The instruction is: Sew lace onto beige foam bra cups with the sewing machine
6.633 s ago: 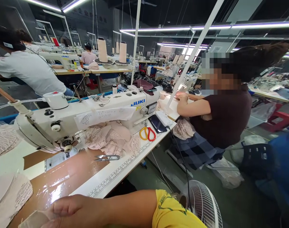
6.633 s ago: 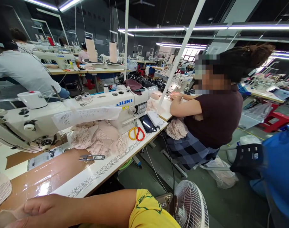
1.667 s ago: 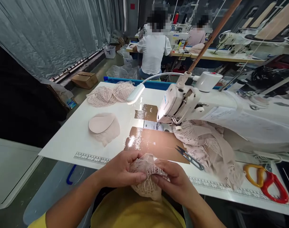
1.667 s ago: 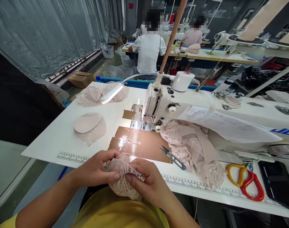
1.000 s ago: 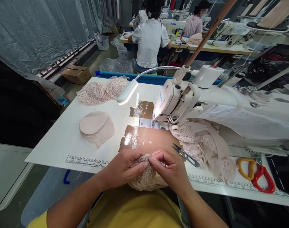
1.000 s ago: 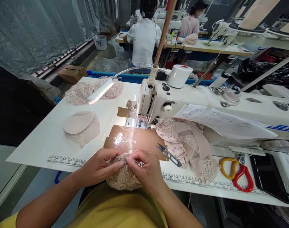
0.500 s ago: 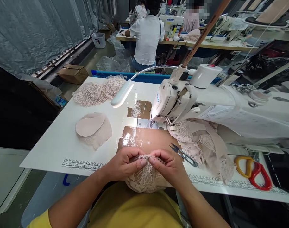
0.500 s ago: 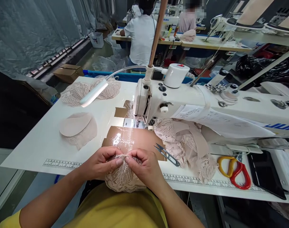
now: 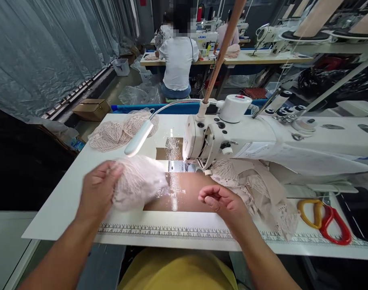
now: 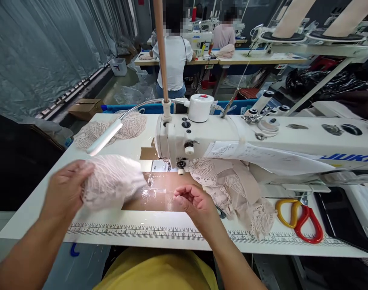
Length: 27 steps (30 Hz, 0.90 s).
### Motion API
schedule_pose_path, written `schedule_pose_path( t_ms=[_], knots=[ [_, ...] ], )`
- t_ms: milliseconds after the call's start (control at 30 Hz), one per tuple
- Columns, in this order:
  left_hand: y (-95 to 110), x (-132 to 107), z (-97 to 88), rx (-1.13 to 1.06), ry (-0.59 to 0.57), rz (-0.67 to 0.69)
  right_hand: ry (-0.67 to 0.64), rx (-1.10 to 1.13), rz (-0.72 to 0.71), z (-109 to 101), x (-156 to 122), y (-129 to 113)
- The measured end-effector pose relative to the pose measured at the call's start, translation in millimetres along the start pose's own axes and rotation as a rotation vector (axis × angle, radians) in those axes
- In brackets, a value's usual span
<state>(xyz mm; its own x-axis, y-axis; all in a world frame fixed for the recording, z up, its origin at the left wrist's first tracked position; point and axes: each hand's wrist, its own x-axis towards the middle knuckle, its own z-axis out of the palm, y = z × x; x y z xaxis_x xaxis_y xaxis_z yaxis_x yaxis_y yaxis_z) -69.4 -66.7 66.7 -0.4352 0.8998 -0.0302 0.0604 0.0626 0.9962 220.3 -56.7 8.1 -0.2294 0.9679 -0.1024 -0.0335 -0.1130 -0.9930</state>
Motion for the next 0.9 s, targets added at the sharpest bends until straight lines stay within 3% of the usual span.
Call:
schedule_pose_path(
  t_ms=[67, 133, 167, 300, 400, 500, 633, 700, 800, 867, 900],
  knots=[
    [7.7, 12.2, 3.7, 0.383, 0.084, 0.308, 0.002, -0.131, -0.054, -7.5, 0.0, -5.1],
    [-0.7, 17.2, 28.0, 0.723, -0.065, 0.532, -0.032, -0.289, -0.104, -10.4, 3.4, -12.8],
    [-9.9, 17.6, 45.5, 0.769, -0.183, 0.55, -0.055, -0.369, -0.127, -10.6, 6.6, -17.1],
    [-54.3, 9.6, 113.4, 0.844, -0.427, 0.559, -0.135, -0.672, -0.195, -9.4, 26.9, -27.4],
    [-69.5, -2.9, 133.2, 0.889, -0.536, 0.56, -0.178, -0.875, -0.221, -6.3, 41.4, -23.1],
    [-65.5, -15.0, 133.2, 0.994, -0.594, 0.571, -0.18, -1.039, -0.25, 2.5, 49.7, -12.6],
    [-43.4, -21.0, 123.2, 1.172, -0.658, 0.582, -0.203, -1.258, -0.293, 15.7, 52.9, -1.2],
    [-28.3, -15.8, 113.0, 1.078, -0.778, 0.557, -0.22, -1.353, -0.309, 19.2, 52.2, 1.2],
    [-9.3, 3.0, 95.0, 0.762, -1.078, 0.446, -0.216, -1.462, -0.302, 21.1, 49.8, 2.3],
    [-4.4, 18.7, 87.0, 0.696, -1.1, 0.457, -0.203, -1.508, -0.3, 21.9, 48.5, 3.0],
    [-4.6, 25.9, 85.1, 0.743, -1.004, 0.514, -0.194, -1.524, -0.301, 22.3, 48.1, 3.5]
  ],
)
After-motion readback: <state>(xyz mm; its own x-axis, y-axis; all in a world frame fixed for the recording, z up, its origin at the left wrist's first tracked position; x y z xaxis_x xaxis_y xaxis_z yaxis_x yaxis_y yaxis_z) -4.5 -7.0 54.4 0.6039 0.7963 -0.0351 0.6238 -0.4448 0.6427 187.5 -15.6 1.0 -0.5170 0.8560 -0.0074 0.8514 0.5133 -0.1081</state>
